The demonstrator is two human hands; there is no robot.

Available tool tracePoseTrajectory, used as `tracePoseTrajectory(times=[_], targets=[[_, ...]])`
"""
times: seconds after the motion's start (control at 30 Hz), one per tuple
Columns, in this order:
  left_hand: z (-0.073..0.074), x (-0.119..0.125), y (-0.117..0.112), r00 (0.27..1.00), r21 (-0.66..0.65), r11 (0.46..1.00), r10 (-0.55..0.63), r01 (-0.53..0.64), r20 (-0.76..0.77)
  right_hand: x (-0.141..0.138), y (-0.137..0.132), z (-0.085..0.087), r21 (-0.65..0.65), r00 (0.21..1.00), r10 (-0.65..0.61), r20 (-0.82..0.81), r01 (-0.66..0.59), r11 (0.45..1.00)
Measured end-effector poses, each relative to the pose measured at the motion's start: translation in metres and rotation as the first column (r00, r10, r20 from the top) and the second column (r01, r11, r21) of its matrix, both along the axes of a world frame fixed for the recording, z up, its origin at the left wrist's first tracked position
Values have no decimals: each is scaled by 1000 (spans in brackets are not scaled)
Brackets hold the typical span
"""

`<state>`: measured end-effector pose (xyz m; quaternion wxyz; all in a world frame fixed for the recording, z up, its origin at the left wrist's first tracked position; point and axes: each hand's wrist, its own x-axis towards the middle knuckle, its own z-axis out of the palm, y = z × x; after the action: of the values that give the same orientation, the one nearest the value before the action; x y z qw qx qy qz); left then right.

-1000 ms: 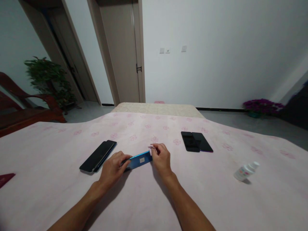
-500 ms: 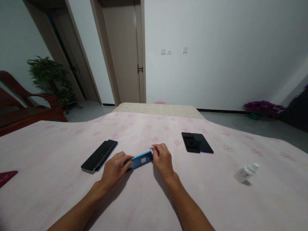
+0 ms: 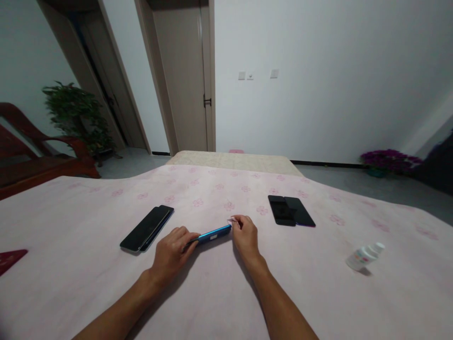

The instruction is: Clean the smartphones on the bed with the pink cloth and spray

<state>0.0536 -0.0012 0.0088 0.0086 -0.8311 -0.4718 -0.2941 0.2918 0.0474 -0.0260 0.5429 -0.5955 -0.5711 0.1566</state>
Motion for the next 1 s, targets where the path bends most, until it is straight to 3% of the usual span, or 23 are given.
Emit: tracePoseTrajectory(times=[0.13,0.27,0.37,0.57,0.83,0.9,1.0], targets=[[-9,5,-3,1000,65,998,-27,26,13,-5,-9,15,198,996,-22,82,5,980],[-14,6,-1,998,83,996,-18,13,63,-10,-21,21,346,960,39,277,-138,928],[-14,6,2,995,67,998,-5,-2,100,-19,-29,21,384,922,77,379,-232,893],[-15,6,4,986,41,999,13,-20,165,-38,-37,19,339,855,222,470,-406,849],[-17,16,-4,978,-94,996,28,-8,206,-15,-22,13,288,940,138,313,-232,929],[-20,19,-4,978,-137,990,67,-40,200,-18,-24,10,242,935,177,307,-257,936],[-24,19,0,980,-177,981,105,-74,171,-30,-30,5,156,884,324,337,-391,907]])
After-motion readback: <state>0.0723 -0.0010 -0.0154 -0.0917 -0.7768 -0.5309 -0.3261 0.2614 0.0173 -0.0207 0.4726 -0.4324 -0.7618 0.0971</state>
